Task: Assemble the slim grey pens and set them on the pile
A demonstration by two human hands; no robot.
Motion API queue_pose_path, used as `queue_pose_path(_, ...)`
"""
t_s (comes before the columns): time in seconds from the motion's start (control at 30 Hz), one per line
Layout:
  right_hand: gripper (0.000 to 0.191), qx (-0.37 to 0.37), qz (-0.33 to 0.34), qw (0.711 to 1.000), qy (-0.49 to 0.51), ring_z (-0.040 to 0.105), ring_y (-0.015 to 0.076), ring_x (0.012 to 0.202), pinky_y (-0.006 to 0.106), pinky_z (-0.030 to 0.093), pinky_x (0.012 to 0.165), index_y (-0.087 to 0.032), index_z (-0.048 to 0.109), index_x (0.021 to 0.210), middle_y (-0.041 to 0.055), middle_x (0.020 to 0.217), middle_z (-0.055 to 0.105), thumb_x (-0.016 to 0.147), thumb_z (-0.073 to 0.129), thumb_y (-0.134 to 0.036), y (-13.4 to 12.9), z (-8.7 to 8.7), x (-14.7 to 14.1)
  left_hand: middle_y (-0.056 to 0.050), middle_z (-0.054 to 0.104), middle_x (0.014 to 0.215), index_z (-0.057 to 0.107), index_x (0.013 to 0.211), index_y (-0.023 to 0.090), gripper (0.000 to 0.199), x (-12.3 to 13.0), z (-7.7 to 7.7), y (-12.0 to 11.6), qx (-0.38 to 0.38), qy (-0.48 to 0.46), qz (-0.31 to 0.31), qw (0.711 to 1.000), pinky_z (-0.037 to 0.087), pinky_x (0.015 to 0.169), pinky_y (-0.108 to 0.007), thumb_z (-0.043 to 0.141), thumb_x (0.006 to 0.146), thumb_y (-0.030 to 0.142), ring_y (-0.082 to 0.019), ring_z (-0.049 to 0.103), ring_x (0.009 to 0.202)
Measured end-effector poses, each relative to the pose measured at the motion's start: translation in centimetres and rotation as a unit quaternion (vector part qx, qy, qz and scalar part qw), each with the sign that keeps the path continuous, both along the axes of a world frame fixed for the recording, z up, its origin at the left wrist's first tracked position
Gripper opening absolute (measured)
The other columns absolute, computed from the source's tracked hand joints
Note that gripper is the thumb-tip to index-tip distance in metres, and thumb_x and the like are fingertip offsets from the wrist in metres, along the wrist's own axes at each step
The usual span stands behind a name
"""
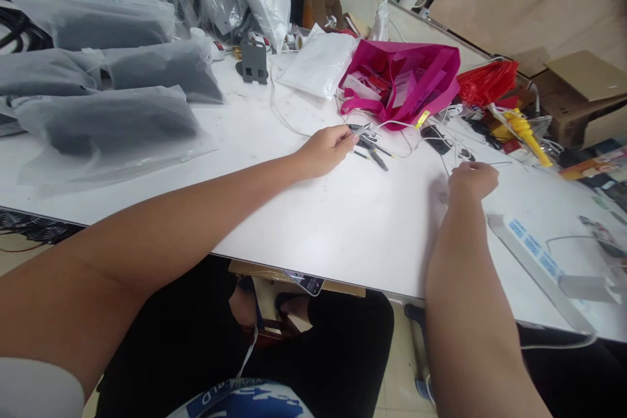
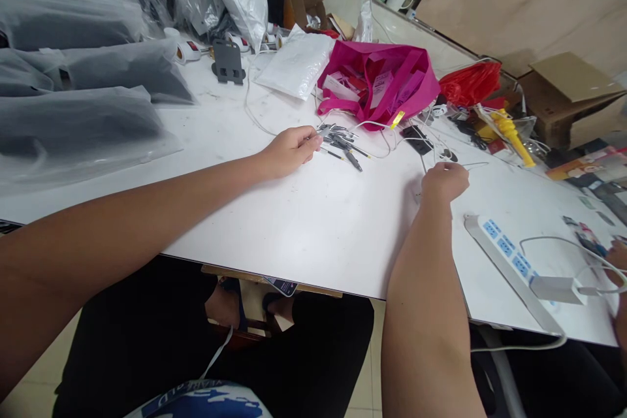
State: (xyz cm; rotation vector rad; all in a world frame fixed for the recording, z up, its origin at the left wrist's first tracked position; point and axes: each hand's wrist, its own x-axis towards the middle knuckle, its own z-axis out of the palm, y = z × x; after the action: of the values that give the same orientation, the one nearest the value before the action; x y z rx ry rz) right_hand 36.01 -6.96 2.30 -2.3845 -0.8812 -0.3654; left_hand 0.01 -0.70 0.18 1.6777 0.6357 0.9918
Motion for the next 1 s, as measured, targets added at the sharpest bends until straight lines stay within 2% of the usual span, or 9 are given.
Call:
queue_pose_path(0.1,0.032,0.060,-0.061,0.996,-0.032,0.029,0.0199,0.063,0.044,0.032,0.076,-0.026,0.049,0.068,-0.0047,0.059,0.026,0.101,0.047,-0.026,0.6,1.1,-1.7,0.002,0.043,0.063,0.048,0.073,0.023,0.036,0.0,0.1,-0.1,-0.003,0.001,0.003,1.000,0.028,0.060,-0.032,0.057,0.104,0.039,-0.014,0.042,0.060)
queue_pose_path(0.27,0.037,0.202,-0.037,0.978,-0.024,0.036,0.0167,0.061,0.040,0.030,0.071,-0.026,0.039,0.062,-0.0014,0.058,0.037,0.099,0.041,-0.024,1.4,1.9,-3.4,0.002,0.043,0.063,0.047,0.073,0.023,0.035,-0.1,0.5,-0.4,-0.010,0.002,0.007,1.000,0.028,0.060,-0.032,0.056,0.104,0.037,-0.014,0.040,0.060)
queue_pose_path(0.43,0.038,0.177,-0.020,0.984,-0.014,0.039,0.0169,0.068,0.038,0.029,0.072,-0.027,0.036,0.067,0.0025,0.069,0.048,0.105,0.034,-0.021,1.8,1.6,-3.2,0.002,0.043,0.064,0.047,0.073,0.023,0.035,-0.1,0.5,-0.3,-0.011,0.001,0.004,1.000,0.028,0.059,-0.032,0.055,0.105,0.036,-0.014,0.041,0.061)
queue_pose_path(0.57,0.041,0.171,-0.014,0.985,-0.004,0.049,0.0184,0.079,0.036,0.034,0.081,-0.027,0.035,0.072,0.0062,0.082,0.056,0.110,0.023,-0.017,2.2,1.7,-3.6,0.002,0.043,0.064,0.049,0.075,0.023,0.034,-0.1,0.3,-0.1,-0.015,-0.002,0.001,1.000,0.027,0.059,-0.031,0.054,0.106,0.036,-0.013,0.039,0.059)
queue_pose_path(0.63,0.041,0.177,0.017,0.984,0.008,0.054,0.0187,0.085,0.034,0.036,0.085,-0.026,0.040,0.074,0.0066,0.085,0.058,0.110,0.025,-0.013,2.3,1.6,-4.2,0.002,0.044,0.064,0.051,0.076,0.022,0.034,0.0,0.2,0.0,-0.025,-0.013,-0.002,1.000,0.027,0.058,-0.031,0.054,0.106,0.037,-0.012,0.039,0.058)
queue_pose_path(0.7,0.043,0.162,0.052,0.985,0.004,0.053,0.0183,0.080,0.035,0.036,0.081,-0.025,0.044,0.071,0.0036,0.078,0.055,0.110,0.030,-0.016,2.5,1.5,-5.1,0.003,0.046,0.065,0.053,0.080,0.022,0.031,0.1,0.2,0.0,-0.045,-0.027,0.001,0.999,0.028,0.057,-0.030,0.053,0.107,0.038,-0.011,0.039,0.057)
queue_pose_path(0.8,0.052,0.112,0.102,0.988,0.010,0.036,0.0155,0.061,0.036,0.028,0.069,-0.025,0.040,0.060,-0.0034,0.058,0.035,0.111,0.041,-0.034,2.7,1.2,-7.1,0.004,0.047,0.064,0.054,0.084,0.023,0.029,0.2,0.6,0.2,-0.080,-0.055,0.018,0.995,0.030,0.057,-0.029,0.054,0.108,0.038,-0.010,0.038,0.055)
queue_pose_path(0.87,0.059,0.127,0.142,0.981,0.030,0.031,0.0139,0.056,0.035,0.028,0.065,-0.025,0.038,0.055,-0.0051,0.052,0.026,0.111,0.042,-0.043,2.8,0.9,-8.8,0.004,0.045,0.063,0.053,0.083,0.022,0.031,0.2,1.2,0.2,-0.107,-0.071,0.039,0.991,0.031,0.055,-0.028,0.054,0.108,0.040,-0.009,0.037,0.053)
queue_pose_path(1.0,0.064,0.161,0.277,0.943,0.088,0.051,0.0150,0.056,0.031,0.042,0.068,-0.021,0.059,0.058,-0.0019,0.050,0.042,0.111,0.035,-0.048,3.0,0.8,-12.7,0.005,0.040,0.061,0.050,0.079,0.021,0.040,0.1,2.5,0.1,-0.171,-0.084,0.072,0.979,0.032,0.054,-0.026,0.045,0.111,0.044,-0.007,0.037,0.050)
